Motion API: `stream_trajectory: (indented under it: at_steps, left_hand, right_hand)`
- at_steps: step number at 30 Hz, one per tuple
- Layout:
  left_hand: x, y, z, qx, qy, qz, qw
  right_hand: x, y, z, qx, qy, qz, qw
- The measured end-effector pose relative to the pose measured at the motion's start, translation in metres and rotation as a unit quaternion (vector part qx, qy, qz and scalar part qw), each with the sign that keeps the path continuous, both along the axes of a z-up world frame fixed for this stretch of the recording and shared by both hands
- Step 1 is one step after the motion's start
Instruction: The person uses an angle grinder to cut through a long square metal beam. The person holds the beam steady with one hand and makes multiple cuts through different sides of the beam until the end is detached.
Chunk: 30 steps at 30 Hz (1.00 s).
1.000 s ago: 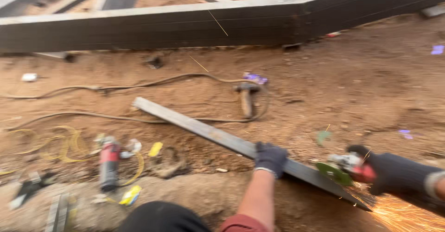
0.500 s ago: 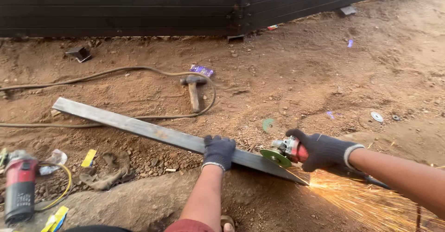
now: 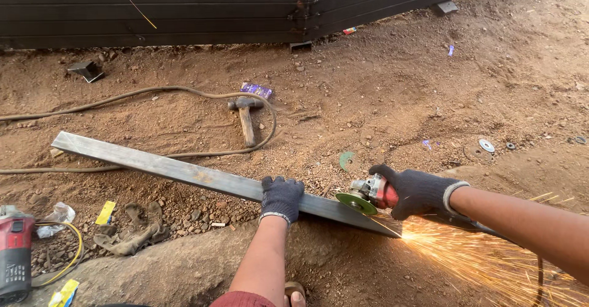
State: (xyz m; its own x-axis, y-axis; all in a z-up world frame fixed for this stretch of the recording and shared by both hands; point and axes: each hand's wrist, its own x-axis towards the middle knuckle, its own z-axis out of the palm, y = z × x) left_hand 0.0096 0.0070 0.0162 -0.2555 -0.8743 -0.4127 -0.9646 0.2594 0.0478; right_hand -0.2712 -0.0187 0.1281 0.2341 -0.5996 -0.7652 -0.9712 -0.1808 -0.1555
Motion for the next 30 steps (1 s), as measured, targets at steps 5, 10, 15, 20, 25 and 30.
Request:
stream_trajectory:
  at_steps: [5,10,15,20,25,30]
  left_hand:
    - [0.000,-0.001,0.001,0.000,-0.005,-0.001,1.000]
    - [0.000,0.000,-0.003,-0.009,-0.003,0.008,1.000]
    - [0.000,-0.001,-0.007,-0.016,-0.001,0.001,1.000]
    - [0.001,0.000,-0.007,-0.019,0.005,0.001,1.000]
    - [0.001,0.000,-0.002,-0.009,0.007,0.002,1.000]
    - [0.000,-0.001,-0.002,-0.004,0.005,0.001,1.000]
  right_hand:
    - [0.004,0.001,0.005,-0.007,-0.002,0.002,1.000]
    - [0.002,0.002,0.005,-0.030,-0.022,0.032,0.999]
    - [-0.002,0.002,0.004,-0.019,-0.035,0.013,0.999]
    - [-0.004,0.000,-0.001,-0.014,-0.055,0.003,0.998]
    - [0.000,0.003,0.002,-0.027,-0.030,0.016,0.999]
    - [0.009,0.004,0.011,-0.015,-0.042,-0.017,0.999]
